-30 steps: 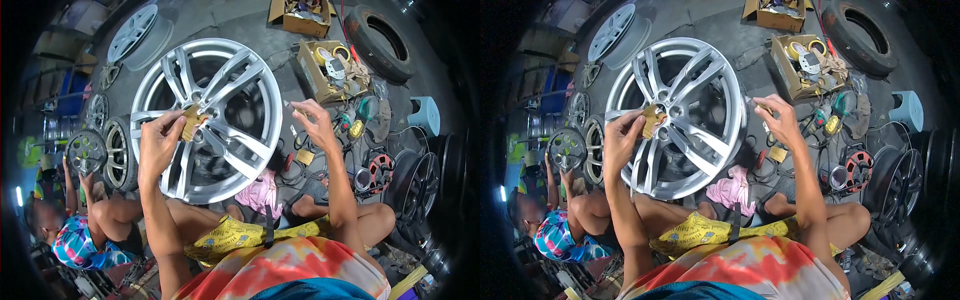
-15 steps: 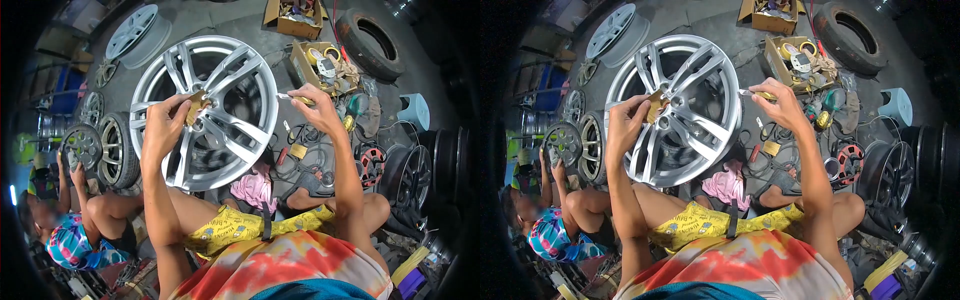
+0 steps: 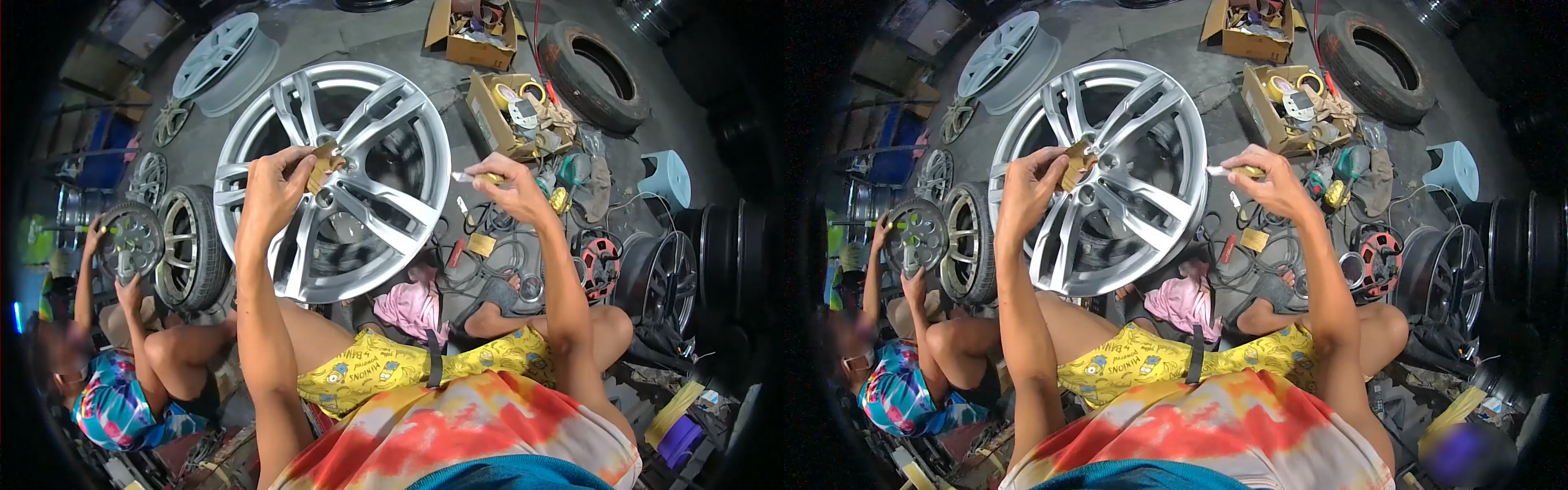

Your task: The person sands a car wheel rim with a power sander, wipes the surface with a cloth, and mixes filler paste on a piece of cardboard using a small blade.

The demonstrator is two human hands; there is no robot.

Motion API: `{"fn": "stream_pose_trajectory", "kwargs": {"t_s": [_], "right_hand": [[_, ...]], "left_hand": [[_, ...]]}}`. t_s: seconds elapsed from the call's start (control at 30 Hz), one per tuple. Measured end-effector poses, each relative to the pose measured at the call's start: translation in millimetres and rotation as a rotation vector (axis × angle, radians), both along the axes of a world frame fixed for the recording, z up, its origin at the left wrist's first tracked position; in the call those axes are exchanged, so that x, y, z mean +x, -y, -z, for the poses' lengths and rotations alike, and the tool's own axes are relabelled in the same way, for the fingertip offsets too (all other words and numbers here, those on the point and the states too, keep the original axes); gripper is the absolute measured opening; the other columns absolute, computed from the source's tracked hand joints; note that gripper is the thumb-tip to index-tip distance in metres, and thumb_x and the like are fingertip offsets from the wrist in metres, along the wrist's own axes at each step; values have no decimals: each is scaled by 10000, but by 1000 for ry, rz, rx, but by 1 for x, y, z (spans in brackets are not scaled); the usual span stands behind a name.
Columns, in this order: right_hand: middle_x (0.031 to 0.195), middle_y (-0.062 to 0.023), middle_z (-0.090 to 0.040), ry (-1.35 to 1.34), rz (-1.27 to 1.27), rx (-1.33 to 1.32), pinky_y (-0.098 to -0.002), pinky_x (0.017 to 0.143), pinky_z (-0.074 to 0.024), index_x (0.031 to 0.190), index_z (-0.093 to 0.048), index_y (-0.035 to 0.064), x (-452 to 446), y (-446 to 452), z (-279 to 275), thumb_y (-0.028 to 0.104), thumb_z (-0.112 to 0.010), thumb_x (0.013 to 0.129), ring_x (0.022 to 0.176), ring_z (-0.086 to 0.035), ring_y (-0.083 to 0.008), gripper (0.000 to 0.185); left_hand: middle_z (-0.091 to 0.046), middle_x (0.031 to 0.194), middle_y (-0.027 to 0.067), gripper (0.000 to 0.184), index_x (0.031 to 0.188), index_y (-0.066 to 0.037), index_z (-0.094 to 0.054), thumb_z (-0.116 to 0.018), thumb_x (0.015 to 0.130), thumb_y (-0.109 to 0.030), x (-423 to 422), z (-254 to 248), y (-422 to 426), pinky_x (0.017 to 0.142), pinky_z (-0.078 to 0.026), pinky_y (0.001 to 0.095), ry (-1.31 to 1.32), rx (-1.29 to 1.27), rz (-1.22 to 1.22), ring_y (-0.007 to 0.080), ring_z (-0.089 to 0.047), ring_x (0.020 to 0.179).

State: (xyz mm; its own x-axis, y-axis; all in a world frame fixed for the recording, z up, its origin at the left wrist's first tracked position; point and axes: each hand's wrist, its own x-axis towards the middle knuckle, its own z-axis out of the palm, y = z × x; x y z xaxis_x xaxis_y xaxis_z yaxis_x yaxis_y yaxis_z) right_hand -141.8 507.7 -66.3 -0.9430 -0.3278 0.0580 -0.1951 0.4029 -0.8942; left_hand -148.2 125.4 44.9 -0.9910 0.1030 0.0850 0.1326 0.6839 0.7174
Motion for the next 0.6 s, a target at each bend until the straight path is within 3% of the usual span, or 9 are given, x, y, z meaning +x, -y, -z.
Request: {"fn": "stream_pose_trajectory", "kwargs": {"t_s": [0.03,0.1,0.2,0.27,0.3,0.37,0.5,0.57,0.6], "right_hand": [[916,-55,-645,1,1,-2,-304,794,-478,1105,-743,27,-4,1,7,164,-728,915,858,-608,-166,235],[921,13,-628,-13,75,-270,-266,783,-452,1132,-742,37,-16,5,19,182,-721,948,856,-561,-97,235],[923,36,-613,88,130,-292,-254,785,-441,1166,-734,35,-29,15,38,196,-724,958,855,-544,-81,263],[961,20,-639,114,111,-320,-257,826,-458,1190,-726,32,-29,20,52,203,-734,952,904,-577,-90,293],[985,16,-651,150,122,-378,-260,853,-465,1194,-723,28,-24,23,54,204,-734,953,941,-593,-94,299],[1053,13,-677,201,127,-405,-271,919,-477,1205,-718,30,-19,23,62,207,-735,955,1037,-624,-104,307],[1024,11,-670,112,92,-426,-270,885,-475,1187,-726,30,-14,14,54,201,-741,949,980,-614,-98,294],[994,-2,-666,35,109,-273,-273,840,-469,1166,-738,39,-21,6,49,205,-733,950,933,-594,-93,272],[994,-2,-666,34,109,-272,-273,840,-469,1166,-738,39,-25,6,44,205,-733,950,933,-594,-93,272]], "left_hand": [[-714,773,178,246,1106,64,-716,-652,953,-119,0,0,0,666,-508,315,3,1,2,141,-630,671],[-715,775,177,247,1106,64,-716,-652,953,-120,-1,2,-1,666,-509,315,10,0,7,140,-632,673],[-715,774,177,248,1106,64,-715,-653,953,-121,-4,6,2,665,-509,315,35,30,2,139,-638,676],[-682,788,36,253,1116,82,-704,-633,1005,-134,-4,7,2,640,-483,245,36,-17,36,54,-576,724],[-682,788,36,253,1116,82,-704,-633,1005,-134,-4,6,1,640,-483,245,36,-17,36,54,-576,724],[-714,770,182,245,1095,66,-719,-655,950,-121,-4,4,-1,656,-507,318,18,-3,-1,147,-641,664],[-713,770,185,244,1090,66,-720,-656,949,-123,-3,7,1,654,-507,319,12,-9,19,152,-641,657],[-685,795,45,249,1098,86,-704,-625,1006,-133,-4,7,2,645,-491,260,36,-61,43,61,-587,725],[-685,795,45,249,1098,86,-704,-625,1006,-133,-4,7,3,645,-491,260,36,-60,42,61,-587,725]]}}
